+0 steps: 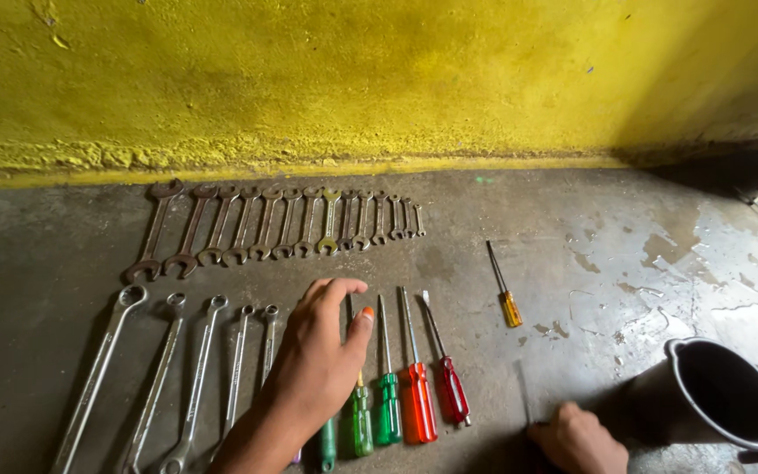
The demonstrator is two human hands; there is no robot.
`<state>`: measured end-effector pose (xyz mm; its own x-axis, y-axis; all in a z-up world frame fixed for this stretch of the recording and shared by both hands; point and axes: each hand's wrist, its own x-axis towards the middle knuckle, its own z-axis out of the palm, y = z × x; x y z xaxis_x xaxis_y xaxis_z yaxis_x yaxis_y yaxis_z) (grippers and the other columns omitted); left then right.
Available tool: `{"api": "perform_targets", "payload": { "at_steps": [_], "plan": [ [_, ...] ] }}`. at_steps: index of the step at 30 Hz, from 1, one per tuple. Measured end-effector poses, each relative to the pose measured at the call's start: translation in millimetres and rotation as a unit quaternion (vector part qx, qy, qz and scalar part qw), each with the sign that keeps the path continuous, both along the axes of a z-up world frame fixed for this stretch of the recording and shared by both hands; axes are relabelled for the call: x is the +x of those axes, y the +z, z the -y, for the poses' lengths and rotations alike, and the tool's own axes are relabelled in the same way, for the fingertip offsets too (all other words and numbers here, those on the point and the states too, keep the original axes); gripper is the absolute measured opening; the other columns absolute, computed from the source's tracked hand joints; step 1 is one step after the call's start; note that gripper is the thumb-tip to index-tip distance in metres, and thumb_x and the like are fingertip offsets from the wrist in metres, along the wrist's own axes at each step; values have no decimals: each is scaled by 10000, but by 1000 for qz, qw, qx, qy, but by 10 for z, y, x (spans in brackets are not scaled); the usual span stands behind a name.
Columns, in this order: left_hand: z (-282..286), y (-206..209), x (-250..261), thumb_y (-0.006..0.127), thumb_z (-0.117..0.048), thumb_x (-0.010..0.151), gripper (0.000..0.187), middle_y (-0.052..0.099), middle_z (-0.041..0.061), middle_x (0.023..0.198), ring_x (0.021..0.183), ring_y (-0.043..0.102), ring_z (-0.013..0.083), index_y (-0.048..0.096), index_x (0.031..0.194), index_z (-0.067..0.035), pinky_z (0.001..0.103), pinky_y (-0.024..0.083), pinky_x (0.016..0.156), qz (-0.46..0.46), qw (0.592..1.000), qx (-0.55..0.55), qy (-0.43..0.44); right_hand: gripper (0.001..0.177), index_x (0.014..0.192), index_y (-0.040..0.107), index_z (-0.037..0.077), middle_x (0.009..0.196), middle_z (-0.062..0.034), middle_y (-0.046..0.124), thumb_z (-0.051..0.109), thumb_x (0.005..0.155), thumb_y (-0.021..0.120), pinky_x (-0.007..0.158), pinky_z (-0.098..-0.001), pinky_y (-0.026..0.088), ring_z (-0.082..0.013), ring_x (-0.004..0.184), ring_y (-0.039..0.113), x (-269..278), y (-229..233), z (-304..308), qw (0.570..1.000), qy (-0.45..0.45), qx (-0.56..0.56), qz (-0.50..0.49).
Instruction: The person sits on a concrete floor and wipes various metal tools, including wrenches and screwdrivers, with a dark cloth. They pick up each tool individually, wipe it down, and place it back in a row on the floor.
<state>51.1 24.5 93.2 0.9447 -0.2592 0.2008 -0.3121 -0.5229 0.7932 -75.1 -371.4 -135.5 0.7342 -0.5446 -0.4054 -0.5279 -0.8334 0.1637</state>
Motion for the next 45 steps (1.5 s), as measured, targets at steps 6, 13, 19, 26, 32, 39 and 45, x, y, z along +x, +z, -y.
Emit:
{"api": "perform_targets", "payload": {
  "at_steps": [6,13,19,26,32,39,45],
  "plan": [
    [-119,130,238,640,-150,907,317,674,146,1190,1118,676,298,617,1194,-16,439,513,988,11,1000,18,18,498,1129,724,114,1116,-147,766,539,871,712,918,-436,608,-320,1047,748,543,929,-137,988,-138,63,24],
    [-182,709,610,641,-166,915,370,644,149,1204,1119,630,308,609,1260,-38,432,495,950,32,991,130,-18,466,1126,742,204,1115,-98,778,547,812,721,995,-420,577,-282,1110,732,862,626,-86,993,-55,69,75],
    [-54,1185,859,572,-249,1002,393,610,70,1270,1051,699,250,545,1353,-76,374,553,938,-98,955,270,-74,566,1133,728,170,1109,-68,761,626,803,788,973,-413,581,-232,1104,729,1049,429,-44,994,-22,104,-4],
    [163,967,1283,590,-236,972,360,591,133,1264,1166,614,270,576,1254,-13,413,490,1007,40,967,214,-130,485,1343,643,275,966,-13,731,414,880,685,641,-283,584,-170,744,700,1492,1314,634,882,469,-35,-15],
    [353,572,1369,604,-226,960,326,642,157,1166,1074,653,282,601,1206,-12,404,542,943,10,983,121,-138,409,1033,711,213,725,31,753,589,946,576,550,-269,565,-101,593,706,1556,2644,128,992,77,-71,-64],
    [350,240,1355,630,-228,948,293,636,176,1154,992,675,308,626,1151,-17,418,548,889,-18,978,152,-143,597,897,758,199,709,38,750,741,918,509,600,-326,590,-110,627,727,1807,2423,-505,988,100,-80,-85],
    [436,7,1154,685,-240,889,333,619,166,1177,1041,655,337,638,1151,-39,446,528,917,-20,964,206,-167,689,863,777,181,771,-2,786,781,919,442,703,-364,594,-149,721,770,1691,2057,-668,990,98,-32,-101]
  ]
}}
